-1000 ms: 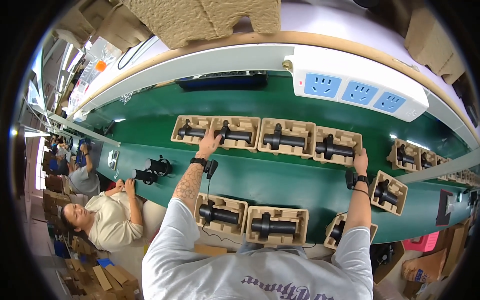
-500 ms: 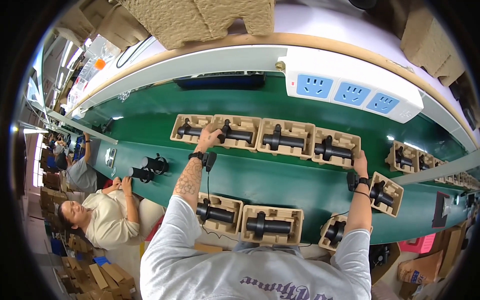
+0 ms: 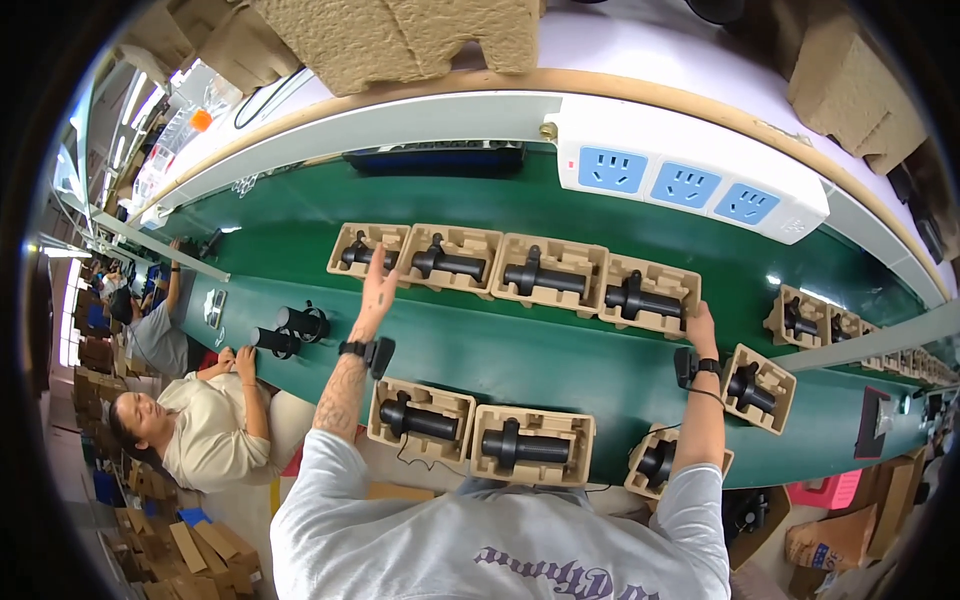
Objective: The person arranges cardboard trays on the table, retrieves black components from a box, and places them into the trays. After filling the trays, the person retrieves more trays from a plastic bag and continues the assembly process.
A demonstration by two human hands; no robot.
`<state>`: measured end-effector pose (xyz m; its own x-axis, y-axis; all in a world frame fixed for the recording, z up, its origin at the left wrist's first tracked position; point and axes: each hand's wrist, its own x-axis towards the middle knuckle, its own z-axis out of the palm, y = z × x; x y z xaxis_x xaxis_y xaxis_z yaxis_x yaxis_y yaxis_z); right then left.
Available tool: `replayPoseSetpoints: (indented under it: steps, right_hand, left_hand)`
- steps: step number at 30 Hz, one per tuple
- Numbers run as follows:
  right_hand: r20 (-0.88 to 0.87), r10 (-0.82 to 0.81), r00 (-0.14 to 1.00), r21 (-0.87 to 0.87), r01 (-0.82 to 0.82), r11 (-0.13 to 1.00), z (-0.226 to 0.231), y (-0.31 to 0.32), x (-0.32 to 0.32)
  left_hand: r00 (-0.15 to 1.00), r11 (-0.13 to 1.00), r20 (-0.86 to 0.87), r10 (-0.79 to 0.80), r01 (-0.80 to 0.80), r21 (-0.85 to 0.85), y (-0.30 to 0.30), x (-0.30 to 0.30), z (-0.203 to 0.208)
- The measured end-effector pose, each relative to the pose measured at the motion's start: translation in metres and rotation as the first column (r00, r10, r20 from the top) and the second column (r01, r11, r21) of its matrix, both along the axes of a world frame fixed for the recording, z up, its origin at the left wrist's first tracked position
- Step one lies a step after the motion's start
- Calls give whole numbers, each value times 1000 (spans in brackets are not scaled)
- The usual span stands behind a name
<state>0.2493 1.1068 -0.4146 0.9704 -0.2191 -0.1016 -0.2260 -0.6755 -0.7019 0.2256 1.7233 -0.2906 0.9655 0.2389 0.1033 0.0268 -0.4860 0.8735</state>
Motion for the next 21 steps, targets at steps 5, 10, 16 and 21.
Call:
replayPoseSetpoints:
  steps: [5, 10, 16, 21]
  right_hand:
    - [-49, -21, 999, 101, 26, 995, -6, 41, 14]
    - [-123, 43, 991, 327, 0, 945, -48, 61, 39]
    - [-97, 181, 979, 461, -117, 880, -133, 87, 76]
    - [-33, 246, 969, 565, -184, 804, -209, 116, 102]
  left_hand:
    - [999, 999, 38, 37, -38, 34, -9, -100, 38]
    - [964, 976, -154, 217, -211, 58, -78, -214, 17]
    - [847, 865, -245, 472, -498, -55, -191, -336, -95]
    - [792, 796, -251, 556, -595, -113, -263, -364, -138]
